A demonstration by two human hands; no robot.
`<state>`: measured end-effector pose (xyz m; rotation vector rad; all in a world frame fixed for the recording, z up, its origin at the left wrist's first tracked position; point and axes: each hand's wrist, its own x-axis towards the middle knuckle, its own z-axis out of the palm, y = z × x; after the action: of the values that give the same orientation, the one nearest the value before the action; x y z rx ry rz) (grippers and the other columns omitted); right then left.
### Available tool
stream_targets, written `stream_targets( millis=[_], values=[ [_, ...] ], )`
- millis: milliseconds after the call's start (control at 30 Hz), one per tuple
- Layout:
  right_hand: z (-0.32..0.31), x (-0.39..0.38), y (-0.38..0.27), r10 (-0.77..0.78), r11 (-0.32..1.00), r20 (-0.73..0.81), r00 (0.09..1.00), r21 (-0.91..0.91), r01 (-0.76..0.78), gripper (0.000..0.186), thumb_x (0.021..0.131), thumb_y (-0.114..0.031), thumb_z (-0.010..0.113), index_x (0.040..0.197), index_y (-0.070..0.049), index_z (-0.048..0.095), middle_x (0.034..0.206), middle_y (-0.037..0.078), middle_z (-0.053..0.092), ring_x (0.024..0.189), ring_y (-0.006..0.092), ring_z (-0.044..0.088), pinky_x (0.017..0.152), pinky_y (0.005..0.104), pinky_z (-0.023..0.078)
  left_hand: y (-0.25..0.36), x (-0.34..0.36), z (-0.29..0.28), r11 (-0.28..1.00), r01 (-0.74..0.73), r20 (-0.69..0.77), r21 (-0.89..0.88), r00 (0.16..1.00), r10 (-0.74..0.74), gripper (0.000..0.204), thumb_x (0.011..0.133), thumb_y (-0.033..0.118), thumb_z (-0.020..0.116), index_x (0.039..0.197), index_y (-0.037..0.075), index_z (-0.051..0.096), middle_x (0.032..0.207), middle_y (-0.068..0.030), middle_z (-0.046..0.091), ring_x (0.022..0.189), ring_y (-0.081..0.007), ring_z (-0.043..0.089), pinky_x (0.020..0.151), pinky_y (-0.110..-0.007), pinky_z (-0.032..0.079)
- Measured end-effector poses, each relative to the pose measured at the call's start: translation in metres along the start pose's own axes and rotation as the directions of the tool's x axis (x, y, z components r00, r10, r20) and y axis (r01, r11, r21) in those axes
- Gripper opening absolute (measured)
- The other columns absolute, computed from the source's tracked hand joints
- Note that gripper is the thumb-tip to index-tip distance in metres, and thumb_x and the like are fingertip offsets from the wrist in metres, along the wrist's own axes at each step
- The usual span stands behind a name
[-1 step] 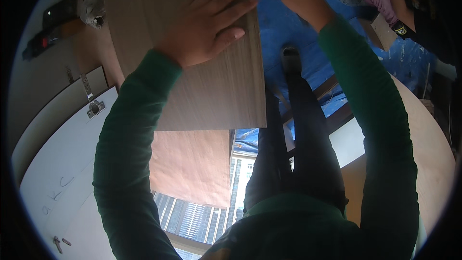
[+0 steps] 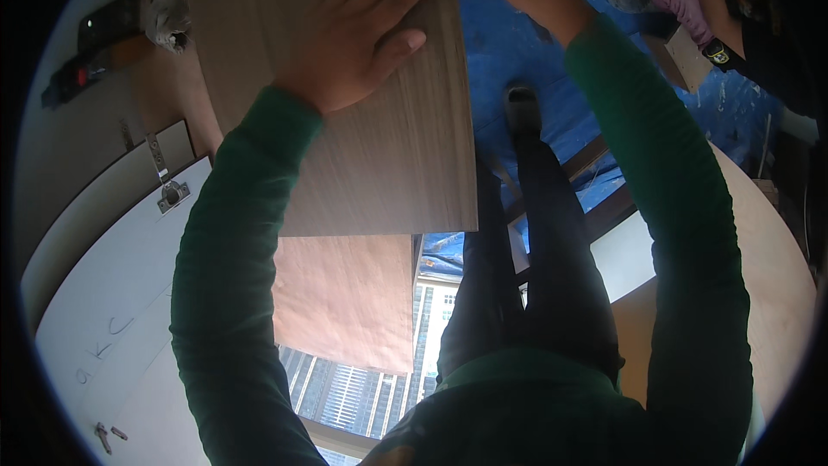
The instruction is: The person scrapes the edge of a wooden board with a metal scraper and then sands the same edge with a sanding block. The person repeats these actions on different sections of the board's edge.
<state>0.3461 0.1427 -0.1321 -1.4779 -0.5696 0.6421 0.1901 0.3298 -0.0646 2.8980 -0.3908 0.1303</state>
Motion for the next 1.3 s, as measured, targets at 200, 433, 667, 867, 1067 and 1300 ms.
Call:
stream_targets(
  millis=[200, 433, 667, 867, 1067, 1300],
  values=[
    [-0.008, 0.078, -0.001, -0.122, 0.921, -0.083, 0.989, -0.381, 0.082, 0.021, 0.106, -0.018, 0.055, 0.092, -0.003, 0.061, 0.071, 0.008, 0.059, 0.067, 0.0184, 0.055, 0.063, 0.0379, 0.046, -0.015, 0.0, 0.001, 0.989, 0.147, -0.136, -0.002, 0.98, -0.146, 0.054, 0.104, 0.042, 0.053, 0.148, 0.011, 0.056, 0.157, -0.0146, 0.05, 0.147, -0.0373, 0.043, 0.123, -0.057, 0.027],
    [-0.032, 0.126, 0.006, -0.303, 0.82, -0.082, 0.949, -0.529, 0.216, 0.02, 0.103, -0.015, 0.056, 0.089, -0.002, 0.061, 0.067, 0.015, 0.054, 0.064, 0.0246, 0.053, 0.061, 0.0423, 0.043, -0.021, 0.005, 0.009, 0.988, 0.154, -0.169, -0.027, 0.973, -0.157, 0.052, 0.105, 0.04, 0.053, 0.147, 0.01, 0.057, 0.157, -0.0147, 0.051, 0.148, -0.0369, 0.044, 0.123, -0.056, 0.027],
    [-0.014, 0.017, 0.024, -0.503, 0.754, 0.137, 0.854, -0.413, 0.511, 0.017, 0.104, -0.005, 0.056, 0.118, 0.0, 0.065, 0.09, 0.009, 0.066, 0.081, 0.0195, 0.065, 0.075, 0.0316, 0.053, -0.024, -0.002, 0.009, 0.986, 0.164, -0.166, -0.03, 0.972, -0.167, 0.052, 0.104, 0.039, 0.053, 0.148, 0.01, 0.056, 0.157, -0.0142, 0.05, 0.148, -0.0362, 0.044, 0.123, -0.056, 0.027],
    [0.001, -0.116, -0.012, -0.252, 0.773, 0.323, 0.912, -0.5, 0.39, 0.016, 0.092, 0.004, 0.064, 0.108, 0.001, 0.065, 0.091, 0.013, 0.066, 0.08, 0.0316, 0.066, 0.072, 0.0407, 0.055, -0.017, 0.003, 0.007, 0.984, 0.175, -0.155, -0.039, 0.972, -0.179, 0.052, 0.104, 0.038, 0.054, 0.148, 0.009, 0.057, 0.156, -0.0145, 0.051, 0.148, -0.0365, 0.044, 0.123, -0.056, 0.027],
    [-0.006, -0.043, -0.002, -0.165, 0.885, 0.007, 0.986, -0.44, 0.151, 0.011, 0.103, -0.012, 0.064, 0.102, -0.001, 0.067, 0.076, 0.014, 0.062, 0.064, 0.0298, 0.063, 0.064, 0.0376, 0.054, -0.022, 0.001, 0.008, 0.983, 0.166, -0.155, -0.073, 0.972, -0.176, 0.05, 0.104, 0.036, 0.055, 0.147, 0.01, 0.058, 0.157, -0.0137, 0.051, 0.147, -0.037, 0.044, 0.123, -0.056, 0.028],
    [-0.004, -0.018, 0.018, -0.304, 0.875, 0.045, 0.952, -0.382, 0.298, 0.011, 0.102, -0.011, 0.061, 0.102, 0.0, 0.063, 0.076, 0.014, 0.056, 0.067, 0.0285, 0.053, 0.065, 0.0389, 0.048, -0.011, 0.002, 0.001, 0.984, 0.168, -0.099, -0.057, 0.98, -0.173, 0.055, 0.104, 0.033, 0.053, 0.144, -0.004, 0.056, 0.152, -0.029, 0.05, 0.144, -0.0471, 0.044, 0.123, -0.056, 0.025]
  ],
)
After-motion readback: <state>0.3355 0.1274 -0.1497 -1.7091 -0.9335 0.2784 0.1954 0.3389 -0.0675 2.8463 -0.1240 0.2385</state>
